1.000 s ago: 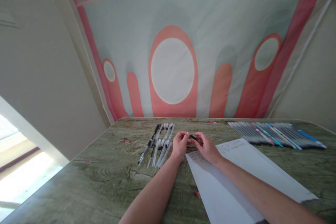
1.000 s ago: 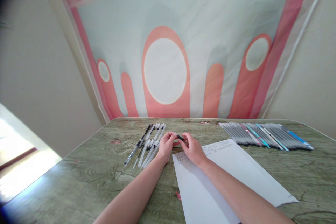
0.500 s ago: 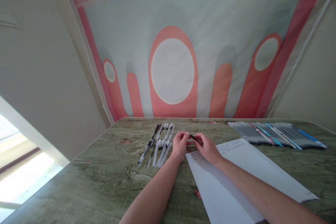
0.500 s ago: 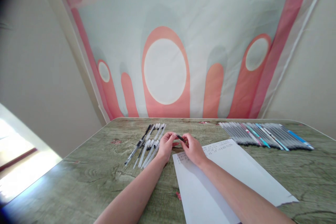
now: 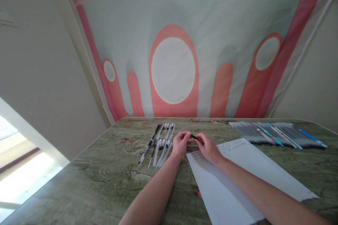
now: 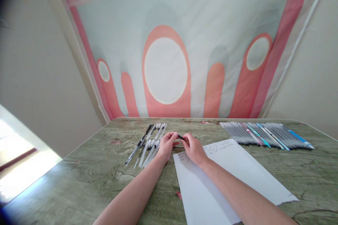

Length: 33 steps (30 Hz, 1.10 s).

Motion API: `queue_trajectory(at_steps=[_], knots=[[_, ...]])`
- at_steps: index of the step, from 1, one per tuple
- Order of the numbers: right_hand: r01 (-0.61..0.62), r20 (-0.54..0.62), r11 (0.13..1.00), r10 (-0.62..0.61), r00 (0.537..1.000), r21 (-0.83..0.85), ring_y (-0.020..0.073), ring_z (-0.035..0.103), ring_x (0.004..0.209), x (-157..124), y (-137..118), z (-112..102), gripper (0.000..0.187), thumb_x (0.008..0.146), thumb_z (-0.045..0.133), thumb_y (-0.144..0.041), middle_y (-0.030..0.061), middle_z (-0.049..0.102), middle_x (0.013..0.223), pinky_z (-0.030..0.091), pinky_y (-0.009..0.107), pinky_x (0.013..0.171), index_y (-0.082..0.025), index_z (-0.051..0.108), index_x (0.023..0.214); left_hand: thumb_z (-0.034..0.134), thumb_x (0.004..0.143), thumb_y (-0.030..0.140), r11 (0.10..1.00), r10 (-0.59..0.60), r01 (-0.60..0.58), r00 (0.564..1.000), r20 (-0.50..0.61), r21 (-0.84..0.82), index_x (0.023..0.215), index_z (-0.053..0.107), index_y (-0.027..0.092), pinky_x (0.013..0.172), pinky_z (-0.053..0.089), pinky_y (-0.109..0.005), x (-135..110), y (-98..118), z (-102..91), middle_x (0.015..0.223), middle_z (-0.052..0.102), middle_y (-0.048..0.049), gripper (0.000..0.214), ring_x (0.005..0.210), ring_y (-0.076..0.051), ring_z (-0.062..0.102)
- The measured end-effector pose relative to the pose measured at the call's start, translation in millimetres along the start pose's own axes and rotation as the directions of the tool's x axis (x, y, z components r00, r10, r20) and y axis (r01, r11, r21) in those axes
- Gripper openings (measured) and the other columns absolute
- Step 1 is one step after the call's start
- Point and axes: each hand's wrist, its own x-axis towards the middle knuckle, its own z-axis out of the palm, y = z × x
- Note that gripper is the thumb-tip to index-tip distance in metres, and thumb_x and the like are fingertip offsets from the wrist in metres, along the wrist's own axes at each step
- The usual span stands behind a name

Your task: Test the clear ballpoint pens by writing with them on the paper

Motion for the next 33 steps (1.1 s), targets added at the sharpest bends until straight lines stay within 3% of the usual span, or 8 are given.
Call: queue_trajectory(at_steps=[9,14,20,22,25,29,31,33], knots=[[-0.016,0.026,0.999,0.015,1.000,0.037,0.0164,0.059,0.066,0,-4,-1,0.021,0.083,0.042,-0.035,0.0039,0.064,0.077,0.045,0.028,0.061,-0.020,0.054,0.089,0.071,0.057,0.041,0.998,-0.049,0.050,0.999,0.022,-0.037,0.075,0.063,0.013,0.059,0.045,-0.020,1,4,-3.0,0.073,0.062,-0.0036,0.034,0.071,-0.013,0.058],[0.020,0.073,0.997,-0.026,0.997,0.077,0.0132,0.057,0.057,0,-14,-5,0.031,0.087,0.033,-0.031,0.0013,0.063,0.072,0.045,0.026,0.062,-0.021,0.050,0.111,0.069,0.057,0.043,0.993,-0.008,0.008,1.000,-0.003,-0.115,0.076,0.062,0.013,0.057,0.046,-0.021,3,2,-3.3,0.070,0.060,-0.0023,0.037,0.064,-0.011,0.056],[0.207,0.232,0.970,-0.231,0.945,0.124,0.0164,0.057,0.091,-1,-23,-7,0.032,0.086,0.033,-0.022,0.0049,0.063,0.095,0.043,0.031,0.082,-0.022,0.058,0.107,0.063,0.063,0.049,1.000,-0.005,0.006,0.999,0.038,-0.025,0.076,0.062,0.012,0.053,0.042,-0.020,5,0,-3.7,0.064,0.060,-0.0019,0.039,0.054,-0.009,0.052],[0.210,0.218,0.969,-0.235,0.947,0.134,0.0161,0.056,0.095,0,-23,-7,0.034,0.084,0.033,-0.019,0.0052,0.062,0.100,0.042,0.031,0.085,-0.022,0.057,0.108,0.059,0.064,0.054,1.000,-0.013,0.014,0.999,0.043,-0.027,0.079,0.063,0.011,0.056,0.043,-0.022,5,1,-2.5,0.068,0.062,-0.0046,0.045,0.059,-0.012,0.055],[0.168,0.073,0.980,-0.177,0.982,0.111,0.0165,0.056,0.095,4,-20,-9,0.034,0.082,0.037,-0.019,0.0064,0.061,0.104,0.043,0.032,0.084,-0.022,0.053,0.113,0.051,0.069,0.058,0.999,-0.027,0.030,0.996,0.089,-0.033,0.085,0.064,0.011,0.064,0.045,-0.027,3,2,-0.2,0.075,0.064,-0.0082,0.051,0.069,-0.017,0.059],[0.019,-0.191,0.991,0.006,0.982,0.131,0.0170,0.059,0.078,22,-18,-26,0.030,0.077,0.051,-0.032,0.0067,0.063,0.088,0.049,0.027,0.062,-0.019,0.053,0.105,0.062,0.065,0.044,0.953,0.023,-0.095,0.969,0.246,0.288,0.086,0.065,0.015,0.073,0.044,-0.028,1,-4,1.9,0.084,0.065,-0.0068,0.035,0.076,-0.017,0.058],[-0.021,-0.232,0.983,0.064,0.971,0.183,0.0160,0.059,0.071,33,-16,-44,0.032,0.076,0.052,-0.039,0.0060,0.063,0.082,0.048,0.025,0.054,-0.019,0.054,0.101,0.066,0.062,0.035,0.837,0.057,-0.220,0.946,0.320,0.501,0.088,0.064,0.017,0.075,0.043,-0.029,1,-8,1.8,0.089,0.063,-0.0059,0.033,0.079,-0.017,0.056],[-0.081,-0.190,0.964,0.131,0.973,0.252,0.0138,0.057,0.058,43,-10,-67,0.036,0.080,0.044,-0.045,0.0051,0.062,0.073,0.044,0.023,0.045,-0.017,0.056,0.100,0.068,0.060,0.032,0.690,0.095,-0.345,0.915,0.392,0.637,0.091,0.063,0.018,0.078,0.042,-0.030,0,-10,0.9,0.091,0.061,-0.0052,0.035,0.084,-0.018,0.055]])
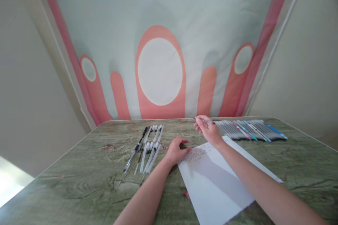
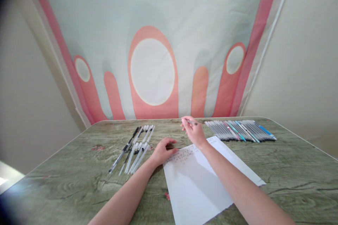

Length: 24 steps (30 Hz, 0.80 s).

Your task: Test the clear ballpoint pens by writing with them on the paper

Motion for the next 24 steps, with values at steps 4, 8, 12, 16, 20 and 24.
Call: queue_trajectory(at_steps=[4,8,12,16,20,24], knots=[[-0.098,-0.043,0.995,0.098,0.994,0.004,0.0132,0.056,0.056,14,15,-46,0.047,0.077,0.046,-0.051,0.0071,0.064,0.075,0.044,0.023,0.043,-0.015,0.058,0.104,0.071,0.056,0.034,0.974,0.093,-0.103,0.994,0.059,0.202,0.092,0.062,0.019,0.083,0.039,-0.032,-1,0,-2.3,0.093,0.060,-0.0049,0.041,0.091,-0.020,0.051],[-0.290,-0.065,0.955,0.286,0.956,-0.061,0.0152,0.056,0.055,1,51,-82,0.044,0.071,0.053,-0.052,0.0084,0.065,0.071,0.045,0.026,0.045,-0.013,0.064,0.087,0.073,0.053,0.034,0.960,0.103,-0.119,0.992,0.076,0.255,0.089,0.063,0.019,0.084,0.038,-0.032,-1,1,-3.7,0.093,0.060,-0.0044,0.040,0.092,-0.021,0.051],[-0.346,-0.103,0.928,0.335,0.937,-0.134,0.0135,0.052,0.048,-20,79,-103,0.034,0.067,0.058,-0.047,0.0003,0.057,0.053,0.041,0.025,0.046,-0.015,0.061,0.079,0.073,0.053,0.034,0.957,0.090,-0.107,0.993,0.076,0.269,0.088,0.064,0.019,0.084,0.038,-0.032,0,1,-3.4,0.092,0.060,-0.0038,0.039,0.092,-0.020,0.051],[-0.389,-0.215,0.906,0.351,0.912,-0.170,0.0141,0.051,0.048,-36,94,-107,0.030,0.068,0.054,-0.045,-0.0017,0.053,0.050,0.039,0.025,0.048,-0.017,0.056,0.076,0.072,0.054,0.033,0.961,0.068,-0.090,0.994,0.090,0.261,0.088,0.064,0.020,0.084,0.038,-0.032,0,3,-5.3,0.092,0.061,-0.0033,0.037,0.092,-0.020,0.052],[-0.384,-0.243,0.910,0.341,0.908,-0.156,0.0148,0.053,0.052,-47,93,-96,0.028,0.068,0.054,-0.045,-0.0011,0.055,0.056,0.041,0.026,0.050,-0.019,0.054,0.079,0.070,0.056,0.036,0.966,0.030,-0.059,0.993,0.115,0.253,0.087,0.064,0.019,0.082,0.040,-0.031,0,6,-8.0,0.090,0.061,-0.0032,0.036,0.089,-0.020,0.054],[-0.384,-0.232,0.917,0.353,0.906,-0.105,0.0150,0.054,0.054,-53,86,-85,0.030,0.070,0.053,-0.046,-0.0002,0.057,0.062,0.042,0.026,0.052,-0.020,0.053,0.083,0.070,0.056,0.039,0.967,0.017,-0.045,0.993,0.113,0.252,0.086,0.064,0.019,0.081,0.040,-0.031,0,4,-8.4,0.090,0.061,-0.0033,0.037,0.089,-0.020,0.054]])
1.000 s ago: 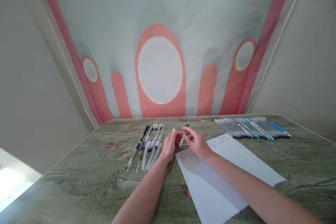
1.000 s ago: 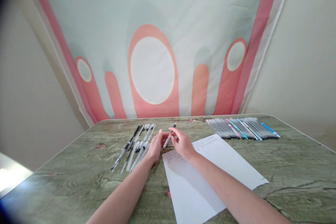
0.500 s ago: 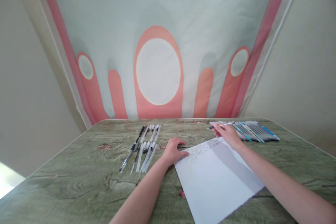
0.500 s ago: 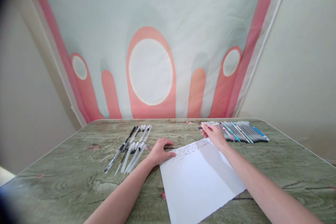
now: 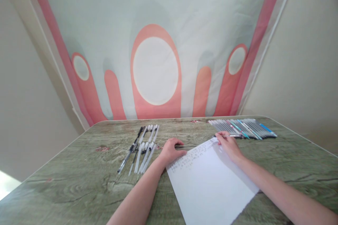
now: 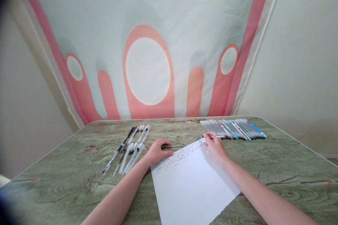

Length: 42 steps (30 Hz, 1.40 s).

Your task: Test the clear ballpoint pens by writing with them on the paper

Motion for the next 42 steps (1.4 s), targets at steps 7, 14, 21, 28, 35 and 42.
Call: queue_trajectory(at_steps=[7,14,21,28,35,42], knots=[[-0.086,0.022,0.977,0.083,0.996,0.197,0.0146,0.056,0.055,7,5,-1,0.027,0.070,0.055,-0.044,-0.0025,0.055,0.061,0.047,0.029,0.056,-0.022,0.052,0.086,0.072,0.053,0.042,0.999,0.034,-0.034,0.999,-0.008,0.015,0.086,0.064,0.020,0.081,0.039,-0.031,0,-3,3.4,0.091,0.061,-0.0035,0.040,0.089,-0.020,0.053],[0.084,0.129,0.996,-0.082,0.988,-0.008,0.0167,0.059,0.061,11,2,-7,0.021,0.069,0.056,-0.036,0.0008,0.060,0.070,0.046,0.029,0.059,-0.021,0.050,0.083,0.072,0.052,0.042,0.999,0.041,-0.041,0.999,-0.004,0.026,0.085,0.064,0.020,0.080,0.039,-0.031,2,-5,4.6,0.089,0.060,-0.0036,0.041,0.088,-0.020,0.053],[0.225,0.167,0.933,-0.183,0.969,-0.280,0.0177,0.060,0.059,17,1,-14,0.018,0.075,0.046,-0.038,0.0007,0.062,0.060,0.041,0.028,0.058,-0.021,0.049,0.074,0.072,0.052,0.041,0.999,0.039,-0.038,0.999,-0.016,0.018,0.084,0.064,0.019,0.080,0.039,-0.031,1,-4,4.3,0.089,0.060,-0.0041,0.040,0.089,-0.020,0.053],[0.208,0.145,0.914,-0.167,0.975,-0.349,0.0184,0.060,0.060,19,1,-16,0.018,0.074,0.045,-0.039,0.0012,0.063,0.059,0.041,0.029,0.059,-0.021,0.049,0.071,0.072,0.052,0.040,0.999,0.036,-0.035,0.999,-0.016,0.021,0.084,0.064,0.020,0.081,0.039,-0.031,1,-2,4.0,0.089,0.061,-0.0037,0.039,0.089,-0.020,0.053],[0.231,0.152,0.900,-0.187,0.971,-0.371,0.0172,0.058,0.058,18,0,-15,0.019,0.073,0.045,-0.038,0.0006,0.063,0.058,0.039,0.027,0.057,-0.021,0.051,0.069,0.072,0.053,0.040,0.999,0.037,-0.037,0.999,0.004,0.029,0.084,0.065,0.019,0.080,0.039,-0.031,0,-1,2.6,0.089,0.061,-0.0036,0.038,0.088,-0.020,0.053],[0.227,0.171,0.896,-0.173,0.970,-0.382,0.0175,0.057,0.057,19,2,-15,0.021,0.075,0.043,-0.039,0.0007,0.062,0.059,0.038,0.028,0.057,-0.020,0.051,0.071,0.073,0.053,0.038,0.999,0.033,-0.033,0.999,-0.002,0.020,0.083,0.064,0.019,0.080,0.039,-0.031,-1,1,1.7,0.088,0.061,-0.0032,0.036,0.088,-0.019,0.053]])
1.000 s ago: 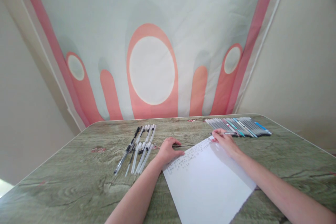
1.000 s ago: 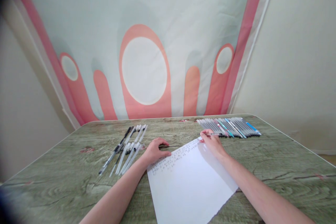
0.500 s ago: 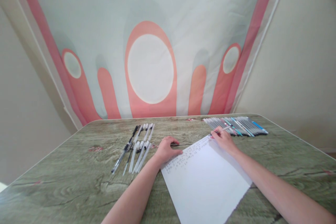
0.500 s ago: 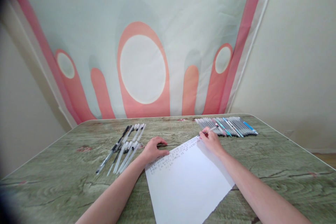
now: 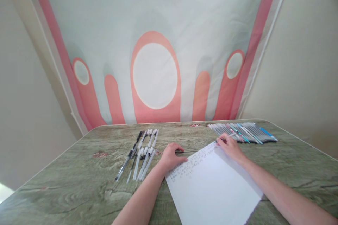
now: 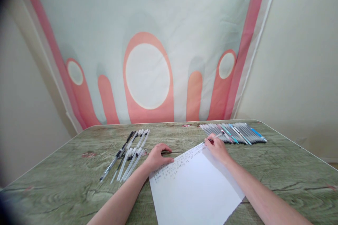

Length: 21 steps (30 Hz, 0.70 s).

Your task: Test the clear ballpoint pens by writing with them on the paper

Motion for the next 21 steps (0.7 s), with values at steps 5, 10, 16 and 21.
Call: queue_trajectory(at_steps=[5,10,16,21], knots=[[0.014,-0.010,1.000,-0.014,1.000,-0.004,0.0173,0.056,0.057,0.8,0.4,-0.1,0.019,0.073,0.044,-0.037,0.0008,0.062,0.059,0.038,0.028,0.058,-0.020,0.051,0.070,0.073,0.053,0.038,1.000,-0.006,0.006,1.000,0.002,-0.005,0.083,0.064,0.020,0.080,0.039,-0.031,-0.1,2.0,-1.4,0.089,0.061,-0.0032,0.036,0.088,-0.020,0.053],[0.006,-0.017,1.000,-0.006,1.000,0.009,0.0171,0.057,0.058,0.4,-0.2,-0.8,0.018,0.074,0.043,-0.036,0.0005,0.062,0.059,0.038,0.028,0.058,-0.021,0.050,0.069,0.073,0.052,0.037,1.000,-0.022,0.022,1.000,0.004,0.001,0.083,0.065,0.020,0.080,0.039,-0.031,0.1,1.8,-1.1,0.090,0.061,-0.0035,0.037,0.088,-0.020,0.053],[-0.014,-0.018,1.000,0.014,1.000,0.010,0.0173,0.057,0.057,1.0,-0.4,-0.7,0.016,0.073,0.044,-0.035,0.0003,0.062,0.058,0.038,0.028,0.059,-0.021,0.050,0.068,0.073,0.052,0.038,1.000,-0.025,0.025,1.000,0.008,0.005,0.084,0.065,0.020,0.080,0.039,-0.031,0.5,1.8,-1.0,0.090,0.061,-0.0038,0.037,0.089,-0.021,0.053],[-0.013,-0.027,1.000,0.014,1.000,0.023,0.0176,0.058,0.059,0.1,0.1,-0.7,0.016,0.074,0.043,-0.035,0.0006,0.063,0.059,0.039,0.028,0.059,-0.021,0.050,0.069,0.072,0.053,0.038,1.000,-0.004,0.004,1.000,0.011,-0.002,0.082,0.065,0.020,0.081,0.039,-0.031,1.0,3.7,-2.4,0.088,0.061,-0.0031,0.035,0.088,-0.020,0.053]])
